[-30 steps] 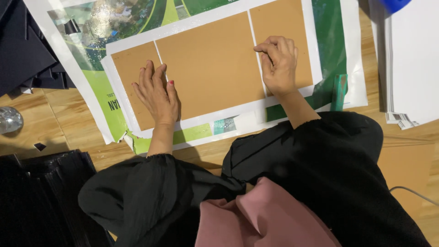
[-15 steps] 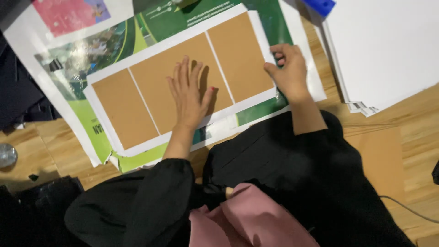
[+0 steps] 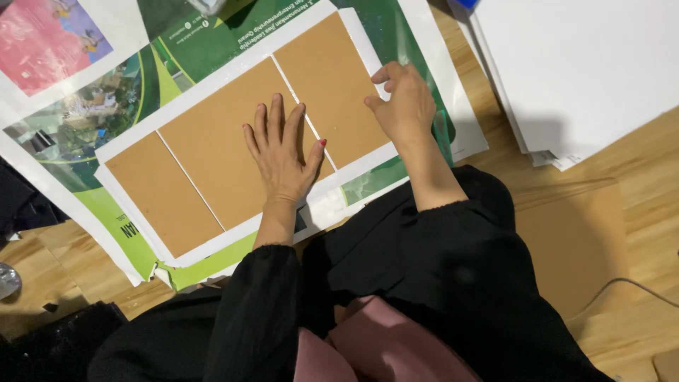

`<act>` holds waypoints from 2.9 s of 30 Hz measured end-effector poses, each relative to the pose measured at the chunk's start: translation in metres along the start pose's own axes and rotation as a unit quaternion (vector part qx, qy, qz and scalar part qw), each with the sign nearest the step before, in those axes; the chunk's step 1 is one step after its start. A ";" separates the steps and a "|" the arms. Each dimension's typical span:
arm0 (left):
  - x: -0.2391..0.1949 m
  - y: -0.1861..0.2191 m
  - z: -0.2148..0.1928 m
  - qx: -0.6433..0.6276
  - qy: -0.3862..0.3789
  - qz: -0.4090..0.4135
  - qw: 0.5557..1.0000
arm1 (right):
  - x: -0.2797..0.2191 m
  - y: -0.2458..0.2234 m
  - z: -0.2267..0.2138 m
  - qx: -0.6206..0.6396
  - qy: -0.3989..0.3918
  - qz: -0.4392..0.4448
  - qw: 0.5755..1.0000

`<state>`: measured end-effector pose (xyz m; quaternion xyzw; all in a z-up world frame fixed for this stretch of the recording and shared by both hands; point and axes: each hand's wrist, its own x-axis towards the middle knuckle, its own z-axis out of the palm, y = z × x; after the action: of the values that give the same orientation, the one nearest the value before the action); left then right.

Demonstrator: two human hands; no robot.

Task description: Applying glue to a sheet with a roller and attaching cardboard panels to assemble a folder.

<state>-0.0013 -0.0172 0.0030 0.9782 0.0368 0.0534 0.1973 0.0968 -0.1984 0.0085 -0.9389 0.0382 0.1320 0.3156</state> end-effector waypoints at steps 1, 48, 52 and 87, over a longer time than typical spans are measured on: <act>0.000 0.000 0.000 -0.003 0.007 0.000 1.000 | 0.002 0.001 0.003 0.005 0.008 0.005 1.000; -0.041 -0.066 -0.064 -0.137 0.095 0.027 0.986 | -0.015 0.010 -0.015 0.178 0.084 -0.023 0.980; -0.109 -0.167 -0.109 -0.051 0.157 -0.099 0.981 | -0.006 0.044 -0.005 0.269 0.199 -0.109 0.936; -0.182 -0.252 -0.082 -0.135 -0.042 -0.612 0.778 | -0.020 0.046 -0.013 0.330 0.123 0.099 0.931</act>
<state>-0.2042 0.2286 -0.0366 0.7138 0.6122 -0.1154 0.3201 0.0731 -0.2436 -0.0029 -0.7819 0.2108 0.0254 0.5861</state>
